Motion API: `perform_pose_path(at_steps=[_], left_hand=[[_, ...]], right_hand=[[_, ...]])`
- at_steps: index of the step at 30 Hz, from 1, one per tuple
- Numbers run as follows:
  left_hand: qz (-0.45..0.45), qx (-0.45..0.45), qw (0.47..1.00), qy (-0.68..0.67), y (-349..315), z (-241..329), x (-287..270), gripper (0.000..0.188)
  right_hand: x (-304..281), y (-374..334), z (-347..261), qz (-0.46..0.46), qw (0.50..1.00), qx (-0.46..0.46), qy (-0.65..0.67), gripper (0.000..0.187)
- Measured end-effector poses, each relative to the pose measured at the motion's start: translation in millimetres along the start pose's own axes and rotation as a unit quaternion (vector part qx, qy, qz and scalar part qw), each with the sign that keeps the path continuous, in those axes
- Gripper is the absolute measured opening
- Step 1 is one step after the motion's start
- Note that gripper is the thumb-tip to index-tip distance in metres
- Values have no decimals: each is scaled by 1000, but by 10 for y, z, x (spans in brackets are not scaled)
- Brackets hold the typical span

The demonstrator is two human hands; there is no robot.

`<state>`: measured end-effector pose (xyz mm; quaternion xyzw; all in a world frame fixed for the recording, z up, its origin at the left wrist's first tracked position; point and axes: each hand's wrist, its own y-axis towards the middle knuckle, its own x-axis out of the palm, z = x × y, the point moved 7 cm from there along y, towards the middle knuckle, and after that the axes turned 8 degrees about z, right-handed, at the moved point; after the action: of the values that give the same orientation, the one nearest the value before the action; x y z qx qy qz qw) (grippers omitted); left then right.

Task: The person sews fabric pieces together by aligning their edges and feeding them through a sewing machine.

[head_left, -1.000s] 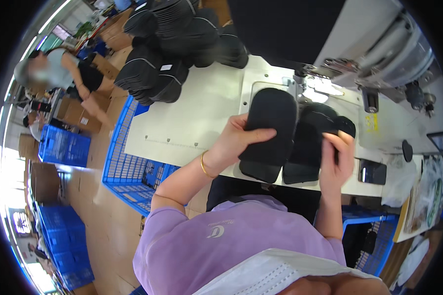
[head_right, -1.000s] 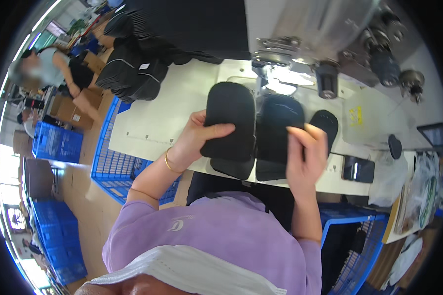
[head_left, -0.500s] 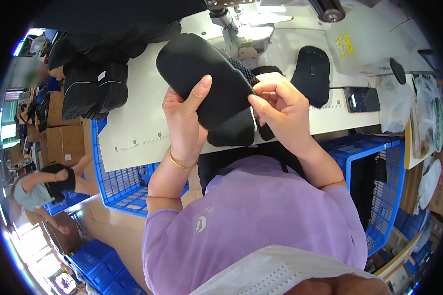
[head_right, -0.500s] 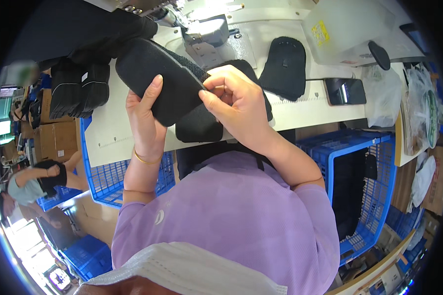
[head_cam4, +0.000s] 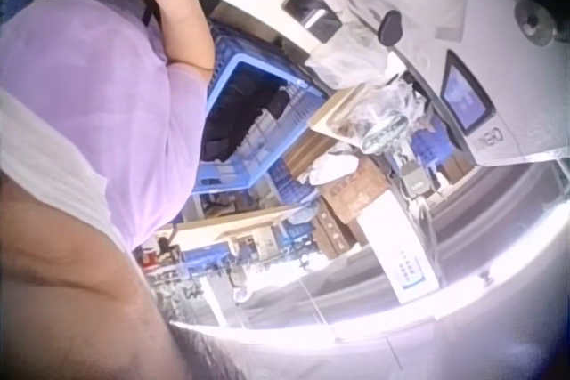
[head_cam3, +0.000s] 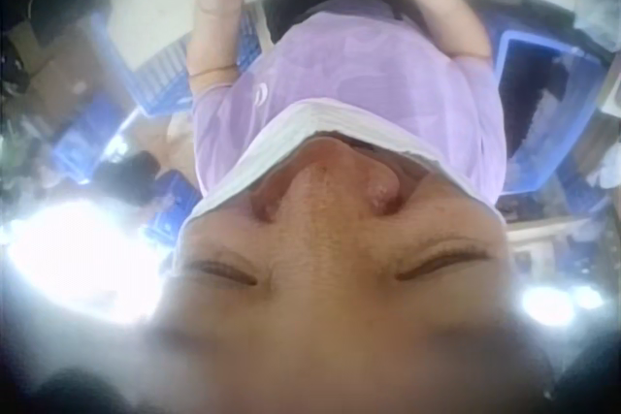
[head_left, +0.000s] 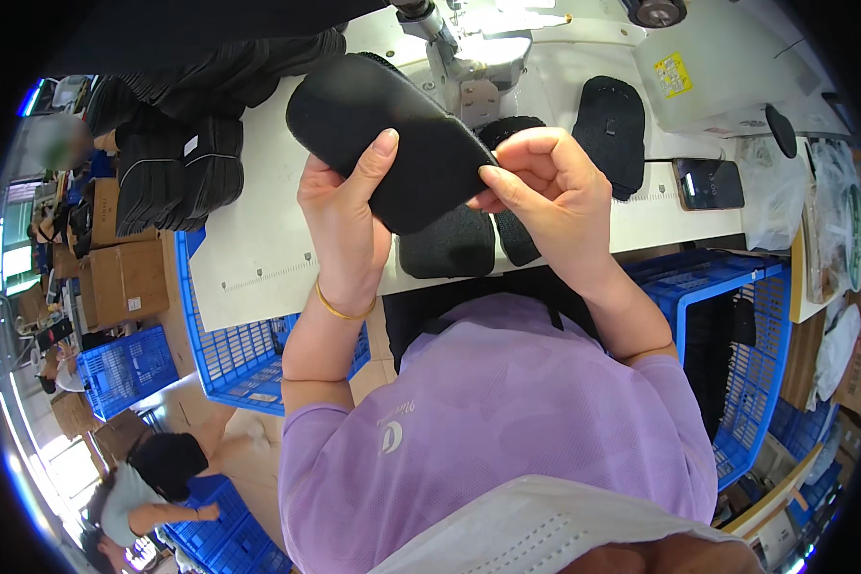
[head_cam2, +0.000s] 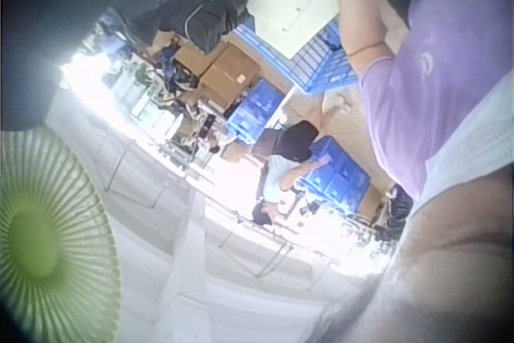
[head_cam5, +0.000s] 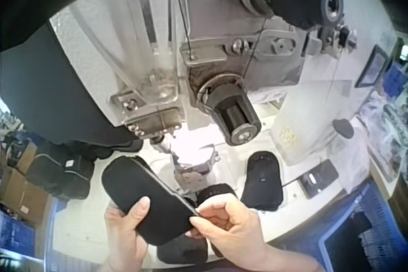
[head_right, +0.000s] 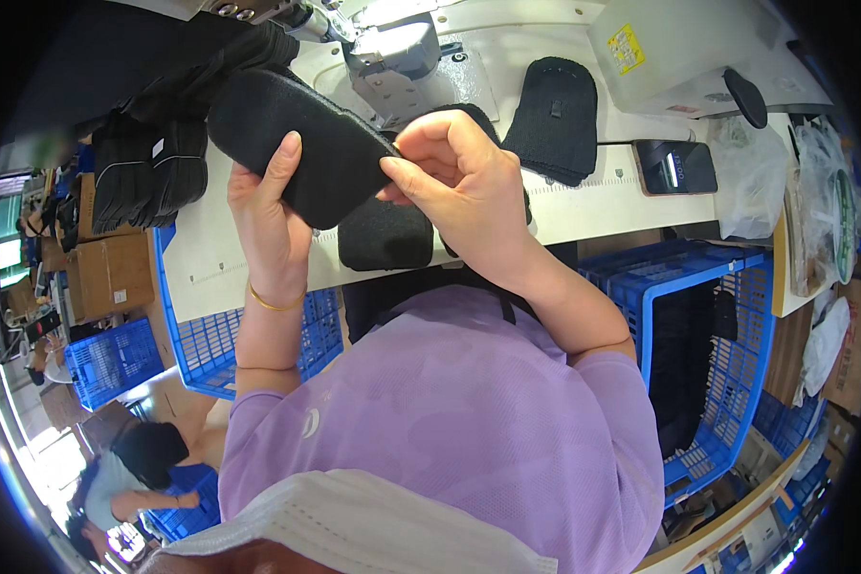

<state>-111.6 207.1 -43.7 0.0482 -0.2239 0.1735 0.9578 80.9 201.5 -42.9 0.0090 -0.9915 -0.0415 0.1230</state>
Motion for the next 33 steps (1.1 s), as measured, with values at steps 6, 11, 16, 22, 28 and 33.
perform_pose_path(at_steps=[6, 11, 16, 22, 28, 33], left_hand=[[-3, 13, 1000, 8, 123, 106, 124, 26], [-73, 29, 993, 87, 467, 181, 238, 26], [-93, 25, 985, 140, 718, 307, 400, 28], [-111, 26, 966, 232, 910, 314, 469, 25], [-112, 23, 975, 190, 995, 309, 470, 17], [-152, 252, 916, 273, 963, 416, 495, 29]], right_hand=[[23, 97, 45, -111, 990, 77, -32, 23], [76, 228, 0, -102, 992, 67, -17, 22], [160, 399, -91, -77, 996, 30, 21, 20], [150, 492, -132, -67, 997, 19, 40, 21], [199, 450, -73, -63, 996, 12, 57, 20], [205, 425, -30, -28, 999, -11, 45, 17]])
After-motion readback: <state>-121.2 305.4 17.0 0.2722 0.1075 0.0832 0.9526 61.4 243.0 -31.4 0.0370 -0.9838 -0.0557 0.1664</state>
